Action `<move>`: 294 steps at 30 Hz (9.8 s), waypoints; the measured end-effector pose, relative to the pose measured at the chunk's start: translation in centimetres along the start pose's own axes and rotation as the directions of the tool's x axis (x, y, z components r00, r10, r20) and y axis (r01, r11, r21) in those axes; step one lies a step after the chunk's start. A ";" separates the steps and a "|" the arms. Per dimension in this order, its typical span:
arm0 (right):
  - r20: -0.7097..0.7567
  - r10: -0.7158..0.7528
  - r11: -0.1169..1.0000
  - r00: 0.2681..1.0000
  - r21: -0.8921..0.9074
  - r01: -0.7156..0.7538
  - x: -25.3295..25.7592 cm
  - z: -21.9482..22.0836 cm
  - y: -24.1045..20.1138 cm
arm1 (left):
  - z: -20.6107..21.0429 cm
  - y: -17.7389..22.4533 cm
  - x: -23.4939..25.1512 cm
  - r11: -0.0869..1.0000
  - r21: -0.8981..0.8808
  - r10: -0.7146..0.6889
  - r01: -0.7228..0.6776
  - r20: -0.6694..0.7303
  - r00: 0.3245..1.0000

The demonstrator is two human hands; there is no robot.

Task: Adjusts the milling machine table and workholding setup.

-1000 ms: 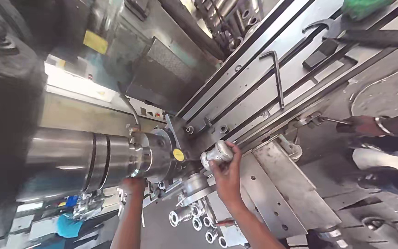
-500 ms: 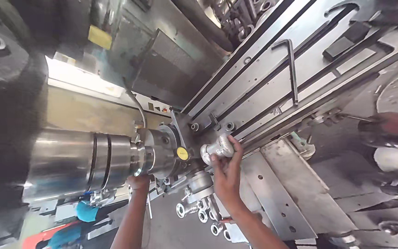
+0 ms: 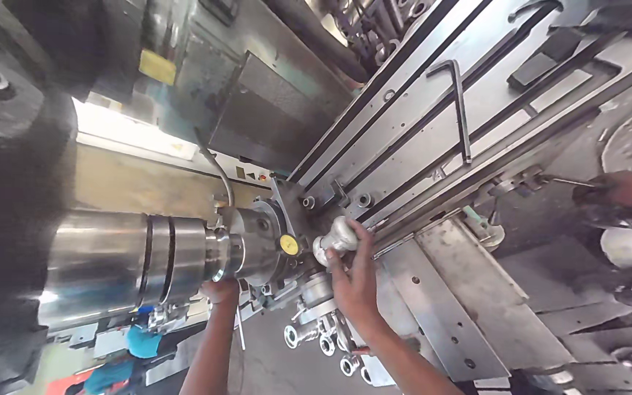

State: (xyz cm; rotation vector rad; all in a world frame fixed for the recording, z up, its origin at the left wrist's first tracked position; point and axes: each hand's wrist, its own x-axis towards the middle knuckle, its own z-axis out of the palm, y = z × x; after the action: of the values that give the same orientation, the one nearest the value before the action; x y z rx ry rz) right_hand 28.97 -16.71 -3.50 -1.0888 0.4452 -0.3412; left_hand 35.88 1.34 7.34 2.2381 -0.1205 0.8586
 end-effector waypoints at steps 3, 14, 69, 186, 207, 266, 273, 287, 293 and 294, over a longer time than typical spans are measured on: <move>0.049 0.053 0.999 0.997 -0.004 -0.053 0.1 -0.1 -0.1 | 0.3 1.1 0.1 0.994 0.042 -0.096 0.096 -0.019 0.995; -0.086 -0.092 0.990 0.992 0.101 0.101 -0.5 -0.8 -0.6 | 0.2 1.9 0.1 0.934 0.319 -0.170 0.161 -0.001 0.985; 0.333 -0.181 0.980 0.926 0.144 0.140 -15.7 -9.7 -4.0 | 0.4 -0.4 1.4 0.987 -0.151 -0.061 0.056 -0.032 0.998; 0.392 -0.187 0.982 0.901 0.096 0.162 -10.2 -5.9 -4.1 | -1.1 -2.6 3.4 0.937 -0.259 0.292 -0.234 0.217 0.932; 0.129 -0.133 0.973 0.983 0.205 0.105 -6.6 -5.3 -3.7 | -1.6 -2.7 3.5 0.936 -0.237 0.322 -0.262 0.271 0.907; -0.001 0.109 0.987 0.994 -0.115 -0.108 17.3 8.8 -3.9 | 2.4 2.5 -3.9 0.717 0.522 0.389 -0.463 0.253 0.886; 0.047 0.169 0.969 0.985 -0.192 -0.157 17.5 9.5 -4.0 | 2.5 2.3 -4.0 0.714 0.528 0.388 -0.459 0.247 0.888; 0.170 0.270 0.922 0.948 -0.330 -0.204 18.0 9.9 -3.7 | 2.6 2.1 -3.9 0.694 0.539 0.416 -0.477 0.241 0.877; 0.089 0.202 0.947 0.975 -0.272 -0.171 17.7 9.9 -3.4 | 2.6 2.0 -4.0 0.695 0.542 0.415 -0.473 0.235 0.879; 0.086 0.200 0.947 0.976 -0.272 -0.170 17.7 9.9 -3.4 | 2.6 2.0 -4.0 0.693 0.542 0.416 -0.475 0.237 0.878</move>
State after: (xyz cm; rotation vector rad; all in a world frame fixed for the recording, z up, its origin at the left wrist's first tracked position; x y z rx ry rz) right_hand 49.07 -18.97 0.29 -1.3073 0.4972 -0.0532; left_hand 33.56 -2.49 4.75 2.9055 -0.5351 1.1669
